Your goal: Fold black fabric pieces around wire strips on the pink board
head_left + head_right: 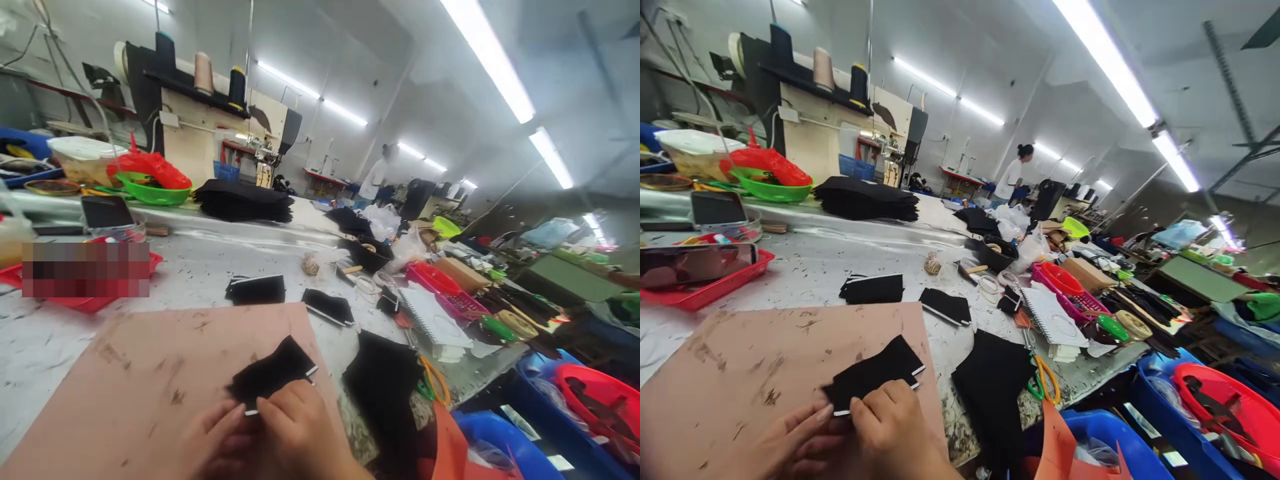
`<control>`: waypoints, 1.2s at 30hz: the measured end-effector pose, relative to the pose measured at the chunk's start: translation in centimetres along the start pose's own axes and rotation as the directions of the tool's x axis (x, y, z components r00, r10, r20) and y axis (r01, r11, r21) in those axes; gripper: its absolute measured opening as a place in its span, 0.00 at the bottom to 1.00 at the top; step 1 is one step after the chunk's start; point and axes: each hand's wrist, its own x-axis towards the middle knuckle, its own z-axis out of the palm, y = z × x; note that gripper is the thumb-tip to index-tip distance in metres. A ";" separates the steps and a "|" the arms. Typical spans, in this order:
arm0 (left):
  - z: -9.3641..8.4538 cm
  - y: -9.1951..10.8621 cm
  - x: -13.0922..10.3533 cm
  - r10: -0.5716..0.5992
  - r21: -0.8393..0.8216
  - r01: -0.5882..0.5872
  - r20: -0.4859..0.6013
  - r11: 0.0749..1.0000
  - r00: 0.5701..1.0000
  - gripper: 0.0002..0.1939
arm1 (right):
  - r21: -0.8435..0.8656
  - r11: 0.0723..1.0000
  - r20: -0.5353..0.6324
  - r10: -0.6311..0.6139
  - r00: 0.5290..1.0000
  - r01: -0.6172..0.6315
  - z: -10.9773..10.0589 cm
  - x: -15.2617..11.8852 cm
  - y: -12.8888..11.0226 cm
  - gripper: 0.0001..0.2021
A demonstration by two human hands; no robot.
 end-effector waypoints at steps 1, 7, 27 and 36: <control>0.5 -0.1 -0.2 -0.009 0.027 0.009 0.020 1.000 1.000 0.24 | 0.013 0.999 -0.032 -0.044 0.999 0.044 -0.2 -0.7 -1.0 0.09; 0.1 0.5 -2.4 0.006 0.224 -0.003 -0.012 0.975 1.000 0.20 | 0.089 0.996 0.000 -0.004 1.000 0.004 -0.9 -1.6 -2.7 0.09; -2.2 -0.3 -3.6 -0.005 0.320 -0.009 0.044 0.948 0.999 0.05 | 0.397 0.900 0.300 0.060 0.952 -0.181 -1.0 0.4 -5.2 0.10; -2.2 0.1 -3.1 0.004 0.445 -0.047 0.095 0.894 0.995 0.05 | 0.659 0.609 0.397 0.217 0.892 -0.442 -0.4 -0.7 -4.1 0.06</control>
